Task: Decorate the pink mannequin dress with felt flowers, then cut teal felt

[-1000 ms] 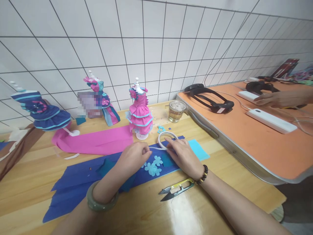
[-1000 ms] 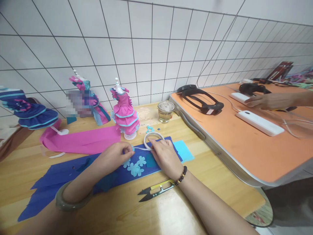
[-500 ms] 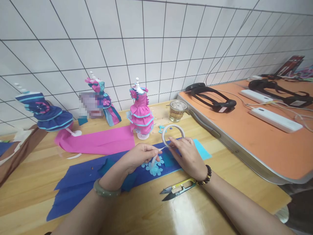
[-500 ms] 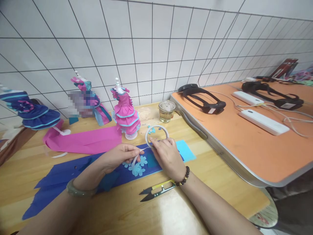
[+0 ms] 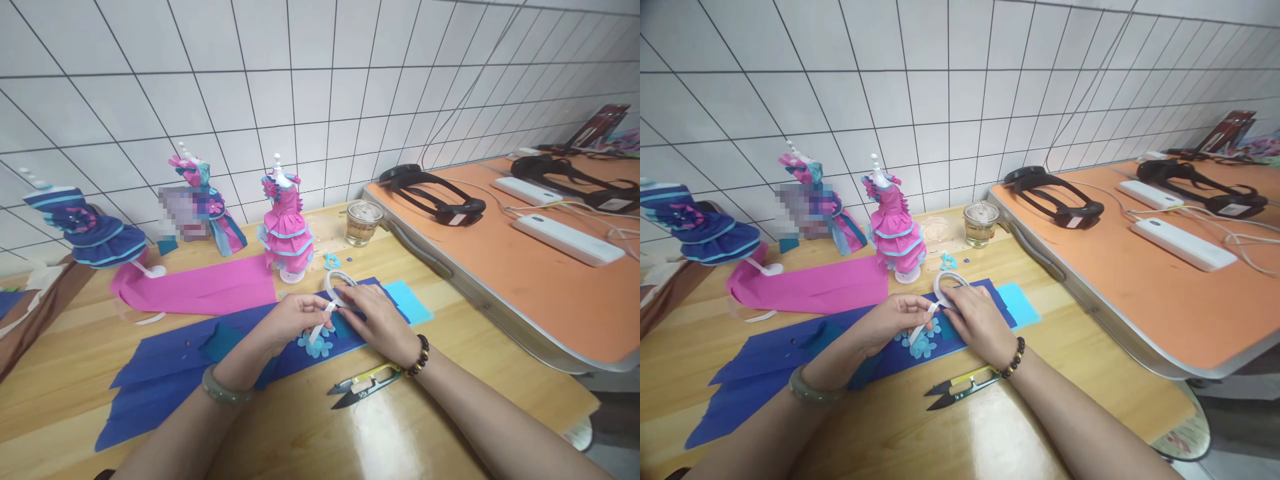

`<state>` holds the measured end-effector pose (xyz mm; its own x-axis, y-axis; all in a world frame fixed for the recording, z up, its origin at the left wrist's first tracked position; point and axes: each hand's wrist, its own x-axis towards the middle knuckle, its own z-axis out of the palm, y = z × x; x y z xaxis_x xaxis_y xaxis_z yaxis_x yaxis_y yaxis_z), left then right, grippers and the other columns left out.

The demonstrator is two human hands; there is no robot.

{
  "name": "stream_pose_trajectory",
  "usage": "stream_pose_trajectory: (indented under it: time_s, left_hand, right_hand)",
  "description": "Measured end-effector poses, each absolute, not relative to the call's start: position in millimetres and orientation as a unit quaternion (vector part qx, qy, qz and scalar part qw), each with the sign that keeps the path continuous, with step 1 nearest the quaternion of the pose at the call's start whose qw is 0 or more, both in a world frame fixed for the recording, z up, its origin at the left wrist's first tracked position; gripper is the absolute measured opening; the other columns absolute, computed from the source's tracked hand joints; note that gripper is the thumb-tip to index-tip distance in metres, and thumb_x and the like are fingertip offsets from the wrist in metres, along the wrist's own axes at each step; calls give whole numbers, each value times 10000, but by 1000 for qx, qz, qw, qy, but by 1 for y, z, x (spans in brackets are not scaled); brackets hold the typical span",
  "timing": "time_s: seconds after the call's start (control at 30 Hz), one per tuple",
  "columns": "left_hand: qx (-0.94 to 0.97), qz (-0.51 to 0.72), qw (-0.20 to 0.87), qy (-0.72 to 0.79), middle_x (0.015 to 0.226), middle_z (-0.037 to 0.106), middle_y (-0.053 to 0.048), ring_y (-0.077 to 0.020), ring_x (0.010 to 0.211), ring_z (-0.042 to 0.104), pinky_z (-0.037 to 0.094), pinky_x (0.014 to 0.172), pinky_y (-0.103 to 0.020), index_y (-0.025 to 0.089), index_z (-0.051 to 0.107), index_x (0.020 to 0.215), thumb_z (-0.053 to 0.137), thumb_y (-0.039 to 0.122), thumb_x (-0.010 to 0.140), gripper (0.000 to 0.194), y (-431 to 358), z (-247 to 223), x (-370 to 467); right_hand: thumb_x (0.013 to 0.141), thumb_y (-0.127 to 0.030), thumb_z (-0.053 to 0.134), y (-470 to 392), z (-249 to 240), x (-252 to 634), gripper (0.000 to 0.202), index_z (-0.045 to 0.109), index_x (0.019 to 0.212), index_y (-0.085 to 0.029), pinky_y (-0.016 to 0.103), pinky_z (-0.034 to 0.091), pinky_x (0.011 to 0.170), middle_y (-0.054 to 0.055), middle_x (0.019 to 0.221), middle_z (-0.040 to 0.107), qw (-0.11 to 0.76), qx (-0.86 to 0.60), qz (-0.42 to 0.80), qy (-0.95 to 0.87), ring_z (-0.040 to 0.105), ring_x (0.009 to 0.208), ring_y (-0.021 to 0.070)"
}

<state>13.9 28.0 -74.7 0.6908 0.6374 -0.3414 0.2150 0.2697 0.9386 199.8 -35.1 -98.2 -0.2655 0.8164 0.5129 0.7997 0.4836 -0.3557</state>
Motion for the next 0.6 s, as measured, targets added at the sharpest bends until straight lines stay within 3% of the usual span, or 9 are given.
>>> stream_pose_trajectory:
  time_s: [0.17, 0.4, 0.6]
  left_hand:
    - [596, 165, 695, 367, 710, 644, -56, -67, 487, 463, 312, 459, -195, 123, 658, 868, 645, 380, 695, 310, 26, -74, 15]
    - [575, 180, 699, 385, 694, 666, -73, -120, 580, 563, 408, 537, -219, 113, 661, 800, 674, 361, 662, 285, 20, -71, 21]
    - [588, 175, 680, 401, 689, 683, -81, -121, 570, 572, 405, 536, -218, 117, 662, 781, 665, 354, 671, 261, 22, -73, 22]
  right_hand:
    - [871, -209, 473, -39, -89, 195, 220, 536, 1082, -207, 394, 422, 807, 101, 1047, 601, 366, -498, 1, -786, 541, 974, 222]
    - [869, -209, 498, -40, -89, 190, 142, 589, 976, -202, 379, 387, 763, 80, 978, 639, 325, -485, -68, -809, 539, 903, 211]
    - [901, -212, 445, -38, -88, 187, 143, 580, 938, -182, 374, 368, 761, 82, 978, 636, 296, -499, -62, -812, 522, 900, 207]
